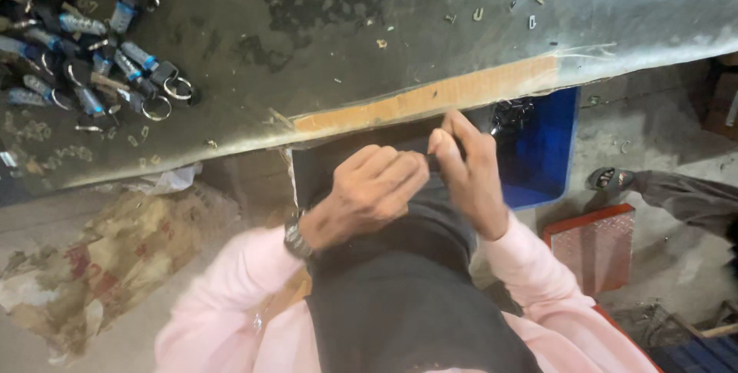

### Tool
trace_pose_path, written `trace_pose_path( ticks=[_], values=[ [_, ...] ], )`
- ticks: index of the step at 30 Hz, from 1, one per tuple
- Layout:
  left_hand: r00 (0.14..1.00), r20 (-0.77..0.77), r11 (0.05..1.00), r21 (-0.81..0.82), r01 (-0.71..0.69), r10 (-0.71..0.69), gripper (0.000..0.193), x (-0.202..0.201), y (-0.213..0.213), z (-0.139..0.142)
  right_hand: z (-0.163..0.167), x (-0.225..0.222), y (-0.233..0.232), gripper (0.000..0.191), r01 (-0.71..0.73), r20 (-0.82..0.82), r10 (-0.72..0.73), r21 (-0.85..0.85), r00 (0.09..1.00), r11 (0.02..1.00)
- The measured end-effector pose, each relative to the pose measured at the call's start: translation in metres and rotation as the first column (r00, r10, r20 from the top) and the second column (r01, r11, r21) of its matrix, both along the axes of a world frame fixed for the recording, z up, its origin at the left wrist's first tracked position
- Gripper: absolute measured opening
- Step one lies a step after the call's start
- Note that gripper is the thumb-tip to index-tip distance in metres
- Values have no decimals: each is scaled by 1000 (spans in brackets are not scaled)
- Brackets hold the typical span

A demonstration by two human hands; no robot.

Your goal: The person sits at a workbench assembling padlock cores. They hold a black cylindrical lock body in one hand and a silver pin plug in the other, press small brass retaining clips into the plug, insert the plug into the lock body, and place finished assemblies with the pile of completed locks on the table.

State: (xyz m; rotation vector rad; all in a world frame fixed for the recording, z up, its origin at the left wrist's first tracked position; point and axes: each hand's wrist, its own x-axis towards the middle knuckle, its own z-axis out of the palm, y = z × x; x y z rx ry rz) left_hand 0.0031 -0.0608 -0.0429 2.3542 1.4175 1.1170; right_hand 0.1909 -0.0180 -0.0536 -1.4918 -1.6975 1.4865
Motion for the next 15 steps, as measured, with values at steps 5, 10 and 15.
trace_pose_path(
  ticks=[5,10,15],
  values=[
    [956,273,956,-238,173,-105,31,-8,5,13,16,24,10,21,-107,-36,104,-83,994,991],
    [948,79,937,-195,-290,310,30,-68,-17,40,38,85,7,32,125,363,-131,42,922,991],
    [588,-45,545,-323,-774,808,14,-123,-27,43,19,102,31,19,-278,666,64,219,743,935]
  ],
)
